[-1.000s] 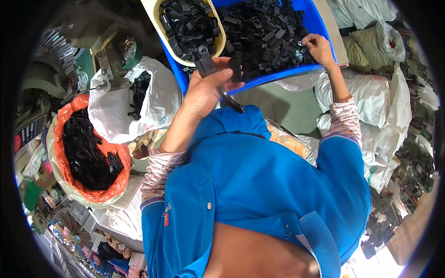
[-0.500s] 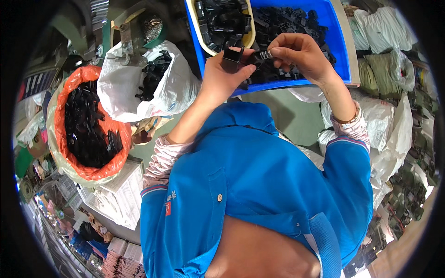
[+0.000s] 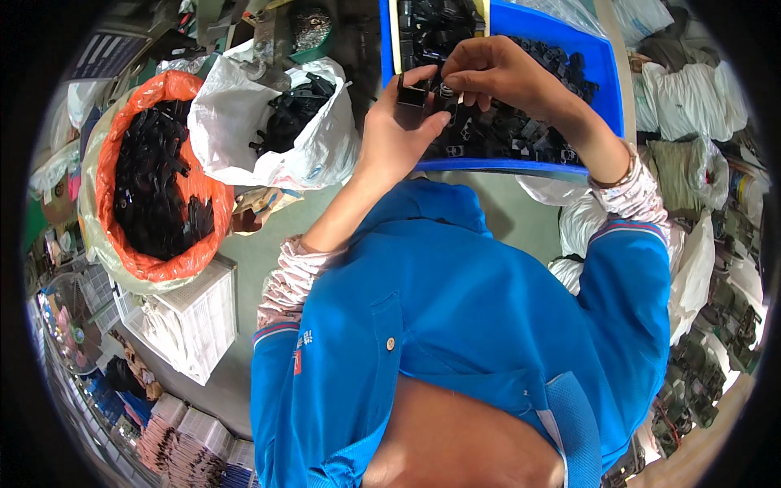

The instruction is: The person repeatedly picks small black plastic parts from a blue bin, joins two pieces together by hand, and places the assembled units into a white sack. The person also briefly handles a small white object with both hands.

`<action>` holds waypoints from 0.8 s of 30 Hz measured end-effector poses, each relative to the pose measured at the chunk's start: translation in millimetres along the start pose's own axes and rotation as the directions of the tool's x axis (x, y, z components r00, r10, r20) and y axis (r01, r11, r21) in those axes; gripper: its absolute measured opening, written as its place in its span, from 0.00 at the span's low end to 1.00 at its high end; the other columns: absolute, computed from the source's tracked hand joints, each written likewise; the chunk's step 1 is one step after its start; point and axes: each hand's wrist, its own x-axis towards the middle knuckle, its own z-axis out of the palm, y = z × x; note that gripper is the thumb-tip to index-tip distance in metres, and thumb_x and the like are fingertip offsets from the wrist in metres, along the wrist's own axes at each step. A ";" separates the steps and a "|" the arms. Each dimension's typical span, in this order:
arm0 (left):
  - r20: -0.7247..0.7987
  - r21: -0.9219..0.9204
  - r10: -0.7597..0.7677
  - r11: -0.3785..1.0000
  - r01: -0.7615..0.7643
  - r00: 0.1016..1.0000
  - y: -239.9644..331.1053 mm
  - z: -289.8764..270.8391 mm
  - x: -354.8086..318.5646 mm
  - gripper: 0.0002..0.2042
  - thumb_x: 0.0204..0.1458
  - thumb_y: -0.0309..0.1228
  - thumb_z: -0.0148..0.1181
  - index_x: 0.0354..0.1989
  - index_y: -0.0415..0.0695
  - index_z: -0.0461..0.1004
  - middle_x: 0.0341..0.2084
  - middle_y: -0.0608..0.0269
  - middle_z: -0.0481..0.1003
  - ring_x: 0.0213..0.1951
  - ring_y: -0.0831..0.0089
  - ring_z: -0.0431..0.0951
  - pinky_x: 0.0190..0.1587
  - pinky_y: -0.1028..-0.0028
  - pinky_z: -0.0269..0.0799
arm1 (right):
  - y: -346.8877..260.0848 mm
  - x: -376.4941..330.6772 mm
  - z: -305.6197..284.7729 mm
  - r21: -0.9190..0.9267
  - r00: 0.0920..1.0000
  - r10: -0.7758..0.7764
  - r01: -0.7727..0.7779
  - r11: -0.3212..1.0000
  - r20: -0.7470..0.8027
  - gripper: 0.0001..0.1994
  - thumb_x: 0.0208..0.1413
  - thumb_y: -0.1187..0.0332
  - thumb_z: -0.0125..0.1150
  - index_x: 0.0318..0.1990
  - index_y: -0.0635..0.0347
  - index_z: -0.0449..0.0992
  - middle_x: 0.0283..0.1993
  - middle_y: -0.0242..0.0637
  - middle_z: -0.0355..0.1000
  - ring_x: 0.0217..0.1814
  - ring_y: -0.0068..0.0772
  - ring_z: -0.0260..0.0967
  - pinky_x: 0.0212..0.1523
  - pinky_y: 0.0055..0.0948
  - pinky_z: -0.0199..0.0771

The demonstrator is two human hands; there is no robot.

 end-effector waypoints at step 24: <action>-0.115 0.310 0.151 0.944 -0.109 0.982 -18.2 -73.3 8.3 0.04 0.50 0.24 0.65 0.33 0.38 0.76 0.32 0.64 0.78 0.34 0.79 0.77 0.39 0.76 0.73 | 43.9 21.1 80.6 0.532 0.937 -0.047 0.237 0.813 -0.345 0.16 0.61 0.68 0.60 0.51 0.72 0.73 0.40 0.41 0.76 0.39 0.27 0.76 0.41 0.25 0.78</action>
